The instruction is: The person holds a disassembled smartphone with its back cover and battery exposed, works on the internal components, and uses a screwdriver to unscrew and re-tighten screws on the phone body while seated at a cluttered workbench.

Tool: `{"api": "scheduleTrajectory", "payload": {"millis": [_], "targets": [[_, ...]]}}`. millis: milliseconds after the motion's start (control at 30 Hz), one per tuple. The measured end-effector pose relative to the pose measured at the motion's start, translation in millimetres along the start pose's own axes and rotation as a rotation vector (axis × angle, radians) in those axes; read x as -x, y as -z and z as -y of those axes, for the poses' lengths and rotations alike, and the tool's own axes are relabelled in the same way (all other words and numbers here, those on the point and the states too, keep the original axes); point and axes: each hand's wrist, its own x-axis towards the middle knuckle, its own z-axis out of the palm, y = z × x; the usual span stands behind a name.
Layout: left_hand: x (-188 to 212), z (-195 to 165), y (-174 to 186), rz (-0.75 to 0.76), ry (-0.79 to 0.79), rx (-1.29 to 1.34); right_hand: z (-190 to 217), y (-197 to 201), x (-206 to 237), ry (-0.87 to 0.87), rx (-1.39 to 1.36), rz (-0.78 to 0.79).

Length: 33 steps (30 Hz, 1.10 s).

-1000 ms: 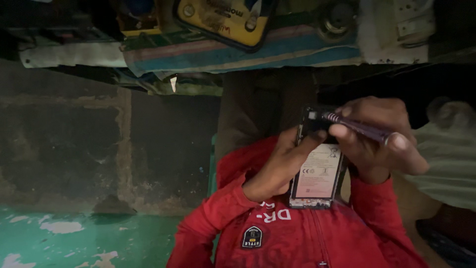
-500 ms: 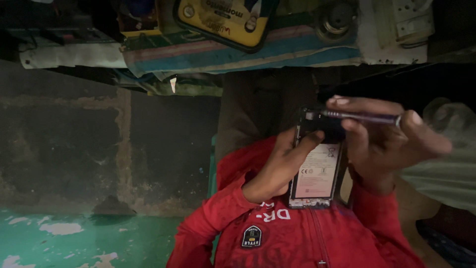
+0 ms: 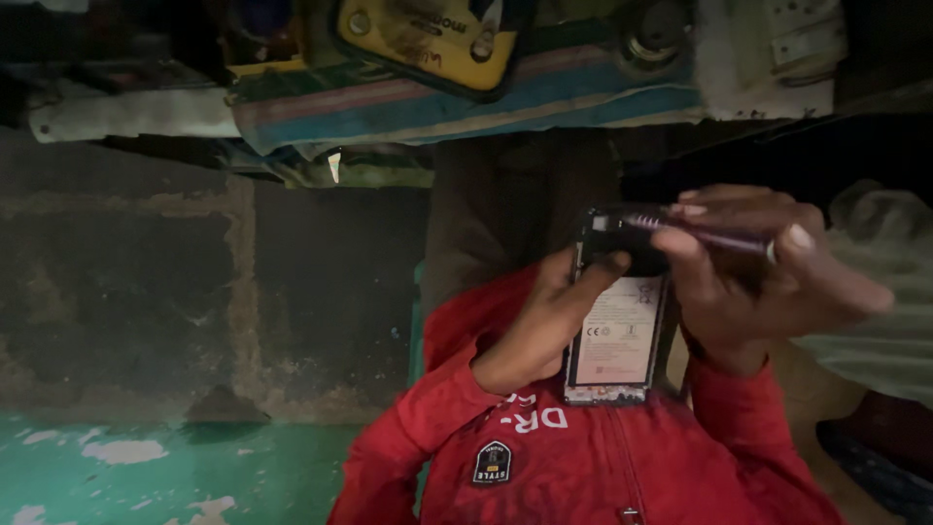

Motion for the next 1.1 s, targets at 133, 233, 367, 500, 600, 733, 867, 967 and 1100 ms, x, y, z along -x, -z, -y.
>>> {"api": "scheduleTrajectory", "payload": {"millis": [133, 233, 367, 500, 600, 733, 867, 967, 1100], "targets": [[-1, 3, 0, -0.029, -0.050, -0.080, 1, -2, -1, 0.003, -0.010, -0.004], [-1, 3, -2, -0.087, 0.013, -0.037, 4, -2, -1, -0.052, -0.032, 0.031], [1, -1, -4, -0.057, 0.012, -0.024, 6, 0, -3, -0.025, 0.032, 0.005], [0, -2, -7, -0.074, 0.020, -0.041, 10, 1, -5, -0.111, -0.089, 0.079], [1, -1, -8, -0.043, -0.013, -0.064, 14, 4, -7, -0.086, 0.007, 0.072], [3, -2, -9, -0.046, -0.027, -0.118, 10, 6, -12, -0.075, -0.034, 0.067], [2, -5, -10, -0.053, 0.006, -0.058, 4, 5, -13, -0.011, -0.095, 0.154], [4, -6, -10, -0.056, 0.037, -0.054, 4, 1, -12, -0.082, -0.113, 0.063], [6, -6, -9, -0.071, 0.026, -0.055, 3, 3, -19, -0.093, -0.150, 0.069]]}}
